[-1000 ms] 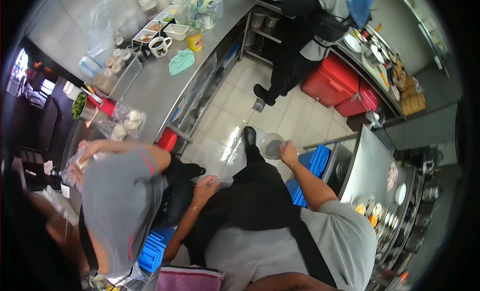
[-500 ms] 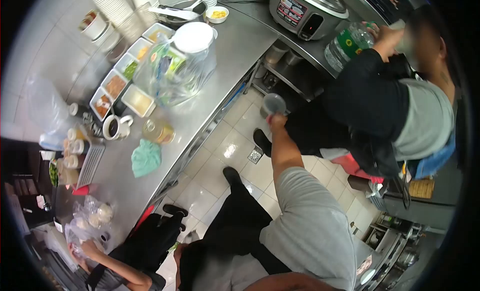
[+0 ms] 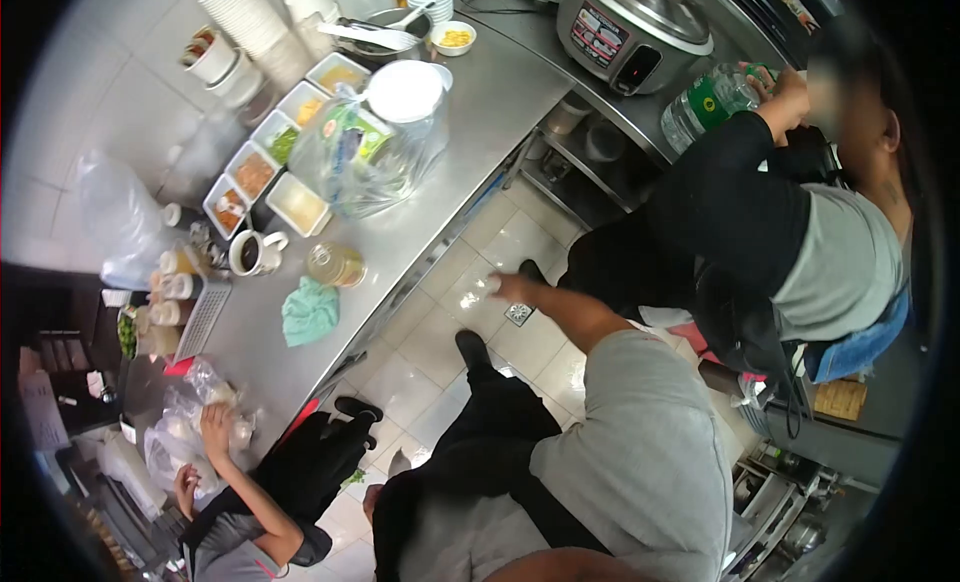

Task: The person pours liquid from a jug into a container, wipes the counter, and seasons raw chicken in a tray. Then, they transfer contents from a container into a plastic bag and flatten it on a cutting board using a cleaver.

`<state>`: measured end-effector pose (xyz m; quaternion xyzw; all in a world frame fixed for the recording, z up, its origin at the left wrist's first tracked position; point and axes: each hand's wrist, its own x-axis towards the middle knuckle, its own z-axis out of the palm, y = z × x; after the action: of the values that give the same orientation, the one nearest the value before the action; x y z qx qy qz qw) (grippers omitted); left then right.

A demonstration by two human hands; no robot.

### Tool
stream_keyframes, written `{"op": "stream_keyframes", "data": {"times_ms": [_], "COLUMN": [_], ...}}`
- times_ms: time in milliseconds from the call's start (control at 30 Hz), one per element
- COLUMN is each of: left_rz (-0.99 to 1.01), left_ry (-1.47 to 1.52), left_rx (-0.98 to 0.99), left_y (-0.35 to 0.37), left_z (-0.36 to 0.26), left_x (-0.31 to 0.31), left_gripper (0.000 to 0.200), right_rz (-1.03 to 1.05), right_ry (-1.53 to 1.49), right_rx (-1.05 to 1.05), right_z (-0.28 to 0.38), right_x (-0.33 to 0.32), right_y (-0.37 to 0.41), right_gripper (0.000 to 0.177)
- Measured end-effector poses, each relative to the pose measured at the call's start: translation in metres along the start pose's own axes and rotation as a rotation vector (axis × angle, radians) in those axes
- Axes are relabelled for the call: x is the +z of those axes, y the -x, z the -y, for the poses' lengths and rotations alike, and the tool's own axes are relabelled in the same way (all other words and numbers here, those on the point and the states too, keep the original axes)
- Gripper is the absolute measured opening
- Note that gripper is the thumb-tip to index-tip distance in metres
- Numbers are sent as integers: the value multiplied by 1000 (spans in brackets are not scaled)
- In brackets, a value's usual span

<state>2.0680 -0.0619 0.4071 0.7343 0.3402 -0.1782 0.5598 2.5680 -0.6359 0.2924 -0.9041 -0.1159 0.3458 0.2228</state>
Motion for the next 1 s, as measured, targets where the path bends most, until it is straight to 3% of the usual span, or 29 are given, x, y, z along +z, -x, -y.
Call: {"op": "stream_keyframes", "data": {"times_ms": [67, 100, 167, 233, 267, 333, 433, 567, 600, 633, 667, 700, 733, 833, 867, 900, 933, 1000], "left_rz": [-26, -39, -87, -180, -233, -356, -501, -799, -834, -939, -1012, -1036, -1102, -1205, -1232, -1442, -1630, -1676], "left_ry": [-73, -116, -165, -211, -227, -200, -236, -108, -79, -102, -17, 32, 50, 127, 132, -124, -401, -401], "left_rx": [-15, -9, 28, 85, 104, 89, 130, 281, 247, 260, 186, 172, 136, 229, 209, 211, 206, 102], "left_y": [16, 22, 40, 67, 88, 139, 204, 288, 310, 329, 362, 381, 405, 461, 480, 497, 511, 517], "left_z": [5, 9, 12, 16, 17, -45, -42, 15, 29, 51, 53, 78, 96, 129, 135, 137, 139, 155], "left_x": [4, 7, 12, 17, 22, 25, -6, -69, -88, -99, -114, -128, -139, -173, -183, -194, -208, -236], "left_gripper": [16, 16, 17, 18, 18, 26, 28, 25, 27, 25, 22, 24, 24, 33, 33, 35, 37, 36], "right_rz": [32, 41, -68, 173, 270, 366, 564, 772, 833, 813, 834, 848, 860, 979, 961, 935, 955, 992], "right_ry": [-359, -362, -290, 156, 192, 179, -147, -183, -106, -63, 95, 134, 170, 129, 124, 113, 116, 349], "right_rx": [32, 41, 309, -48, -253, -419, -756, -1253, -1339, -1406, -1298, -1276, -1292, -1384, -1538, -1688, -1701, -1932], "right_z": [44, 56, 69, 102, 138, 227, 398, 598, 630, 652, 685, 716, 742, 812, 830, 848, 867, 907], "right_x": [38, 54, 59, 101, 113, 151, 201, 280, 308, 343, 358, 369, 386, 440, 459, 477, 496, 528], "right_y": [22, 36, 30, 40, 56, 100, 194, 318, 335, 350, 377, 405, 423, 467, 476, 485, 493, 507], "right_gripper": [94, 94, 95, 71, 65, 63, 88, 95, 94, 70, 39, 22, 17, 14, 16, 20, 20, 27]}}
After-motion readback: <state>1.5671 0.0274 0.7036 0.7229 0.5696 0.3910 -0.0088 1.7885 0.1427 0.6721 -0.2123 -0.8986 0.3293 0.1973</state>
